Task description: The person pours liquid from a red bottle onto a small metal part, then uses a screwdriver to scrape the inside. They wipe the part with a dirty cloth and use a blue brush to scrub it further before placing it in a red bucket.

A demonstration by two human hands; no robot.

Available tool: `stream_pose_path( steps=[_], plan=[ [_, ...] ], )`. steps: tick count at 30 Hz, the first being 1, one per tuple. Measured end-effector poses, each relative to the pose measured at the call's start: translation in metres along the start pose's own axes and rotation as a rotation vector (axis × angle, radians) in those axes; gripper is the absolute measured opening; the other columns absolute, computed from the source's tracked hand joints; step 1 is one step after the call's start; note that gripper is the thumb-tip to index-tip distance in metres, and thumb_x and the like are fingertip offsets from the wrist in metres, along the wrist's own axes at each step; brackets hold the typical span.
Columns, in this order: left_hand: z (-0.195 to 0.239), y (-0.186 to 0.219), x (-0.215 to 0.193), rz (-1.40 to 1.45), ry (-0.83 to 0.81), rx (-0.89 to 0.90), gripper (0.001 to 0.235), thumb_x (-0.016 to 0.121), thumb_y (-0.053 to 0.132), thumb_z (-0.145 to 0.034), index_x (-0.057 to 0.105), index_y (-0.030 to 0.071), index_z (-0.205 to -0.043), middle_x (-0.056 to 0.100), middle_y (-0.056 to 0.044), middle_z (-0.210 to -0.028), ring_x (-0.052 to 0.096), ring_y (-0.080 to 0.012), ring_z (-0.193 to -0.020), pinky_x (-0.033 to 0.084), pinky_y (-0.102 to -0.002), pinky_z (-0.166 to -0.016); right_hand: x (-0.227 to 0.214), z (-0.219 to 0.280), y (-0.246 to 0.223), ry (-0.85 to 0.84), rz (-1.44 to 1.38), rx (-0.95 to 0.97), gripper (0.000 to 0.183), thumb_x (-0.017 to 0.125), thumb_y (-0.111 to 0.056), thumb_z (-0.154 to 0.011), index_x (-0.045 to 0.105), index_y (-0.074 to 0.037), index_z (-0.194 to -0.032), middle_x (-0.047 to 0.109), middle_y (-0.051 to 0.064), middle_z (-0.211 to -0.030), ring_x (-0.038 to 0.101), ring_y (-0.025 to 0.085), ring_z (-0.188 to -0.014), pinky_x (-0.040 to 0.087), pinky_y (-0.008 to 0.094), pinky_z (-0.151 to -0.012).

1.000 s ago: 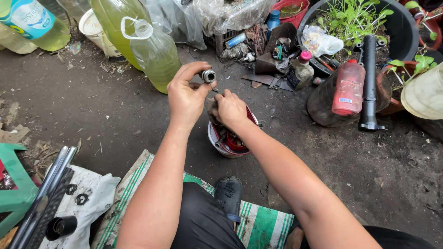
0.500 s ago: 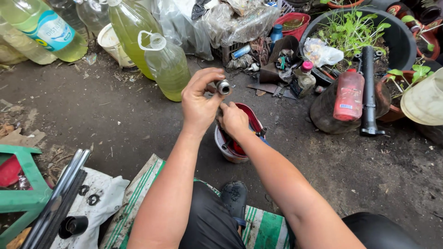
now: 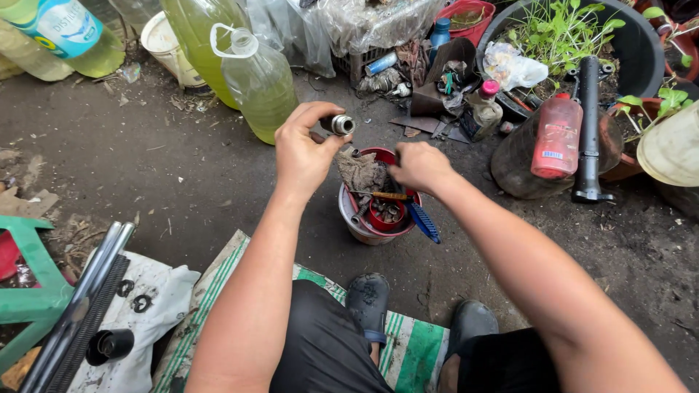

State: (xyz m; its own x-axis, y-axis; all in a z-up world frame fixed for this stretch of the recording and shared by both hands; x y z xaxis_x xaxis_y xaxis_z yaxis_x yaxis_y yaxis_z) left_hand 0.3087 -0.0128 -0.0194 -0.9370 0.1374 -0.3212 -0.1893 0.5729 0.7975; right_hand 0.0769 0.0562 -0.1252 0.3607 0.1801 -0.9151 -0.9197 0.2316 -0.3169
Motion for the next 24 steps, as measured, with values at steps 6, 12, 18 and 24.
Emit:
stream_pose_path(
  steps=[6,12,18,24],
  plan=[
    [-0.007,-0.029,0.014,-0.016,-0.009,-0.044,0.043,0.098,-0.004,-0.072,0.085,0.017,-0.107,0.082,-0.002,-0.109,0.08,-0.0219,-0.102,0.068,-0.025,-0.068,-0.017,0.067,0.004,-0.099,0.145,-0.036,0.053,0.082,-0.047,-0.088,0.077,-0.012,-0.127,0.079,0.02,-0.123,0.079,0.046,-0.117,0.066,0.058,-0.096],
    [-0.003,-0.022,0.025,0.081,-0.067,-0.057,0.042,0.097,-0.005,-0.074,0.086,0.019,-0.107,0.082,0.001,-0.112,0.08,-0.0172,-0.106,0.07,-0.024,-0.076,0.066,0.036,0.025,0.18,0.327,-0.242,0.026,0.079,-0.043,-0.093,0.077,-0.022,-0.108,0.071,0.002,-0.105,0.075,0.025,-0.108,0.068,0.039,-0.082],
    [-0.006,-0.031,0.014,0.062,-0.055,-0.044,0.042,0.097,-0.004,-0.076,0.085,0.019,-0.109,0.082,0.002,-0.115,0.079,-0.0155,-0.105,0.069,-0.024,-0.077,0.014,0.043,0.032,0.012,-0.138,-0.175,0.022,0.073,-0.036,-0.102,0.084,-0.018,-0.111,0.084,0.008,-0.104,0.08,0.033,-0.112,0.066,0.05,-0.092],
    [-0.003,-0.064,0.012,0.038,-0.114,-0.157,0.045,0.099,0.001,-0.078,0.084,0.019,-0.116,0.081,0.002,-0.117,0.08,-0.0162,-0.108,0.069,-0.024,-0.077,-0.053,0.085,0.042,-0.015,-0.254,-0.041,0.024,0.071,-0.033,-0.105,0.085,-0.018,-0.117,0.087,0.01,-0.101,0.081,0.035,-0.113,0.063,0.053,-0.097]
  ],
)
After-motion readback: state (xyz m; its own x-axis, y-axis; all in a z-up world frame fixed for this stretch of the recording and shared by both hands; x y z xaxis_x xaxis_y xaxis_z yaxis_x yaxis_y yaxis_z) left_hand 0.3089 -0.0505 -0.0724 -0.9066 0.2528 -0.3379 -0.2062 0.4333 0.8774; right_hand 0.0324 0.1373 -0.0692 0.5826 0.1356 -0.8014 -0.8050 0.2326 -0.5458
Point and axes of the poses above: each hand's wrist, its own z-axis away from the middle knuckle, its own x-axis out of the palm, y = z × x, the point moved 2 cm from there along -z, towards the middle knuckle
